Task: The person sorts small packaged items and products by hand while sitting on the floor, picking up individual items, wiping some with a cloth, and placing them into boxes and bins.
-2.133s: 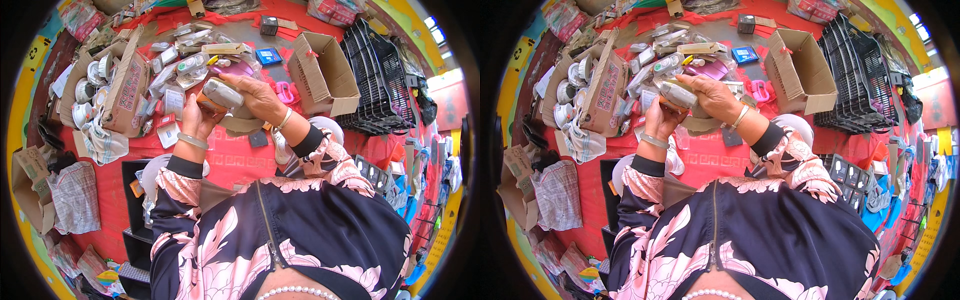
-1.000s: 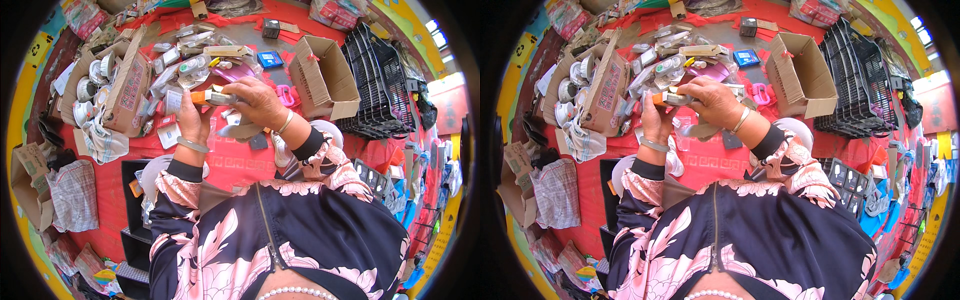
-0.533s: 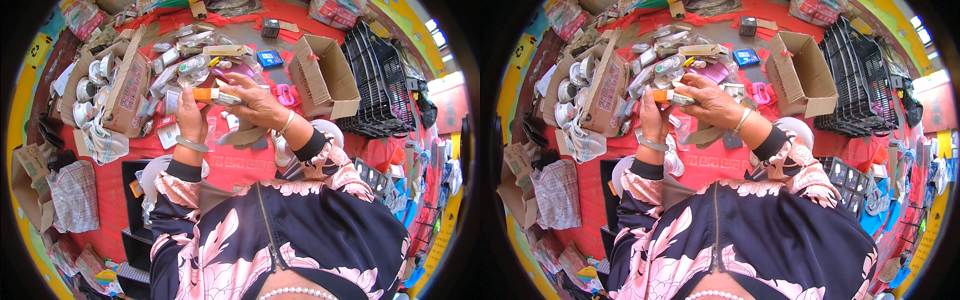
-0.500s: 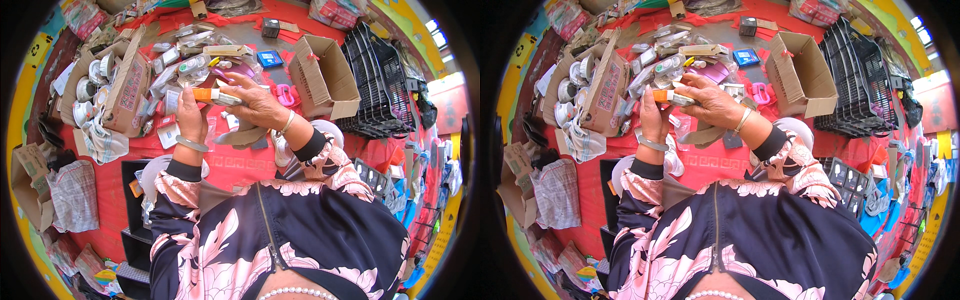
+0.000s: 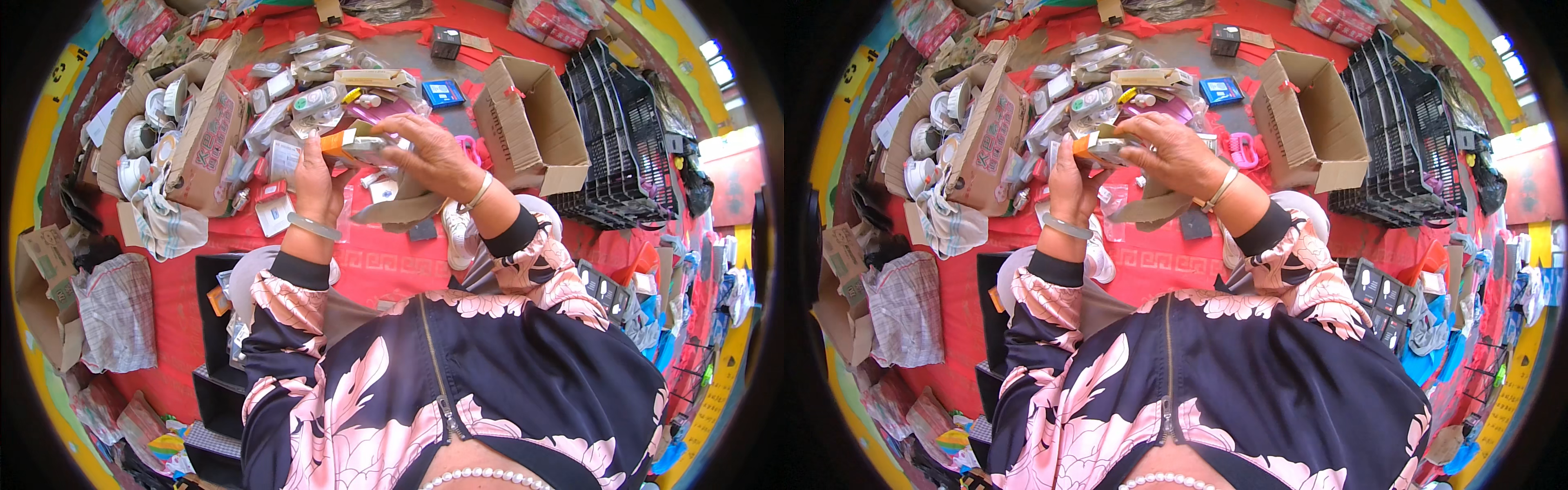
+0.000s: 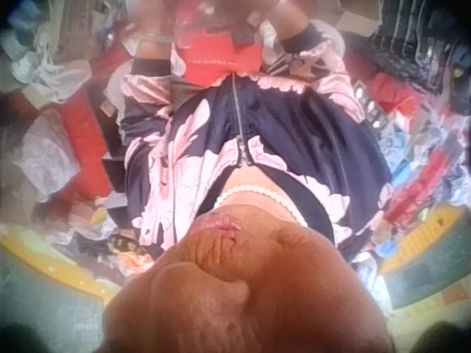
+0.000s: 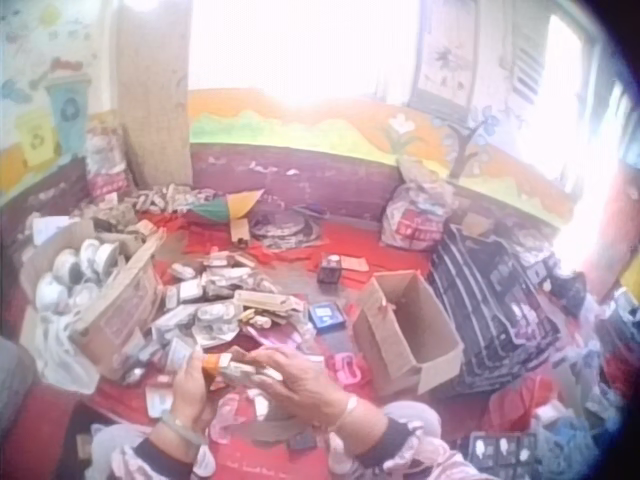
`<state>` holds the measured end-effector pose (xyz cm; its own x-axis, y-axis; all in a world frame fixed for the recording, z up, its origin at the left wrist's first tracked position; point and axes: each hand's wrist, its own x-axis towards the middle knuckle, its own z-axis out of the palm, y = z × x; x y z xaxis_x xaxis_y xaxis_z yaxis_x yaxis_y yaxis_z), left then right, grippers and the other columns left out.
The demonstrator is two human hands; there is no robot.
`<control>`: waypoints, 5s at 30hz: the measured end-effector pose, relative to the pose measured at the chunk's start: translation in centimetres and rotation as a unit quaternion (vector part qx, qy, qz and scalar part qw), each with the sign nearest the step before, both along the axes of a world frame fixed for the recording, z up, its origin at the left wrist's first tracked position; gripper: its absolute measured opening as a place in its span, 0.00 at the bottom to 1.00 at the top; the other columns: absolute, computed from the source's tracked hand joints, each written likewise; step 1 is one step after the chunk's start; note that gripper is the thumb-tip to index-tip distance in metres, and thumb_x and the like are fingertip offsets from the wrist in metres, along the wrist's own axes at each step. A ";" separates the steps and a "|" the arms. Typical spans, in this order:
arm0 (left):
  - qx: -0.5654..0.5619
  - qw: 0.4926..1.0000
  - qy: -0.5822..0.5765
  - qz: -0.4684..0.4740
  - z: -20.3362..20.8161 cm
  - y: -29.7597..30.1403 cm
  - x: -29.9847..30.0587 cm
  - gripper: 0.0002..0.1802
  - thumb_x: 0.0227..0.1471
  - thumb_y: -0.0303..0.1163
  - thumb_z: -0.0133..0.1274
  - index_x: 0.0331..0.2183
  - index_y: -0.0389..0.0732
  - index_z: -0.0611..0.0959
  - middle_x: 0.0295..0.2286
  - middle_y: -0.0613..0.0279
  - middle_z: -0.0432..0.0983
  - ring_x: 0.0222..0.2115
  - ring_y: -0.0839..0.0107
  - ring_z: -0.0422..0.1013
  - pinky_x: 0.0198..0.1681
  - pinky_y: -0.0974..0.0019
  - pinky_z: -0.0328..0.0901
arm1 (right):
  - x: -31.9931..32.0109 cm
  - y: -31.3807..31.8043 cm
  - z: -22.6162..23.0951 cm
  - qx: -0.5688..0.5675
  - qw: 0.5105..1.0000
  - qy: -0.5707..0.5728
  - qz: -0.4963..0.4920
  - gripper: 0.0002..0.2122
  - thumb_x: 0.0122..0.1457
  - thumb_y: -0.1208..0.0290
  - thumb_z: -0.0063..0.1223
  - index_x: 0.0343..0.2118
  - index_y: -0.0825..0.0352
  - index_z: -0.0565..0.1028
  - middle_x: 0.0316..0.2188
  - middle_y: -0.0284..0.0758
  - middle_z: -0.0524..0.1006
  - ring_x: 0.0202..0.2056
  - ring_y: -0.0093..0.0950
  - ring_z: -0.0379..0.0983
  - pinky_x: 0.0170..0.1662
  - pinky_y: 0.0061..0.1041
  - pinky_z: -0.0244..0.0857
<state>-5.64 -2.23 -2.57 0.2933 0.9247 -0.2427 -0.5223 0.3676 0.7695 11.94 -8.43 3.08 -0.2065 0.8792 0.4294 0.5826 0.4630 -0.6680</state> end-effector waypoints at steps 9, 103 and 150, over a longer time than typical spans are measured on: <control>-0.014 1.000 0.007 -0.001 0.4 -0.6 -0.1 0.22 0.54 0.50 0.41 0.40 0.41 0.72 0.36 0.61 0.70 0.37 0.69 0.68 0.36 0.58 0.67 | 0.4 0.0 -0.2 0.027 0.999 0.017 -0.024 0.09 0.53 0.72 0.53 0.34 0.72 0.75 0.31 0.39 0.74 0.32 0.30 0.70 0.37 0.24 0.64; 0.000 0.998 0.006 -0.058 -0.5 -1.4 0.5 0.23 0.58 0.49 0.37 0.38 0.37 0.72 0.32 0.61 0.73 0.31 0.70 0.73 0.35 0.66 0.69 | 0.9 1.0 -3.1 -0.461 0.763 0.446 0.076 0.17 0.52 0.72 0.55 0.44 0.72 0.69 0.36 0.35 0.75 0.34 0.21 0.73 0.38 0.21 0.68; -0.058 0.940 -0.187 -0.280 1.2 -3.2 1.4 0.29 0.57 0.54 0.28 0.53 0.47 0.60 0.50 0.57 0.61 0.49 0.58 0.63 0.46 0.46 0.65 | -3.4 1.0 -0.2 0.023 0.964 -0.171 -0.201 0.14 0.49 0.58 0.50 0.35 0.62 0.74 0.27 0.40 0.75 0.31 0.37 0.73 0.37 0.35 0.65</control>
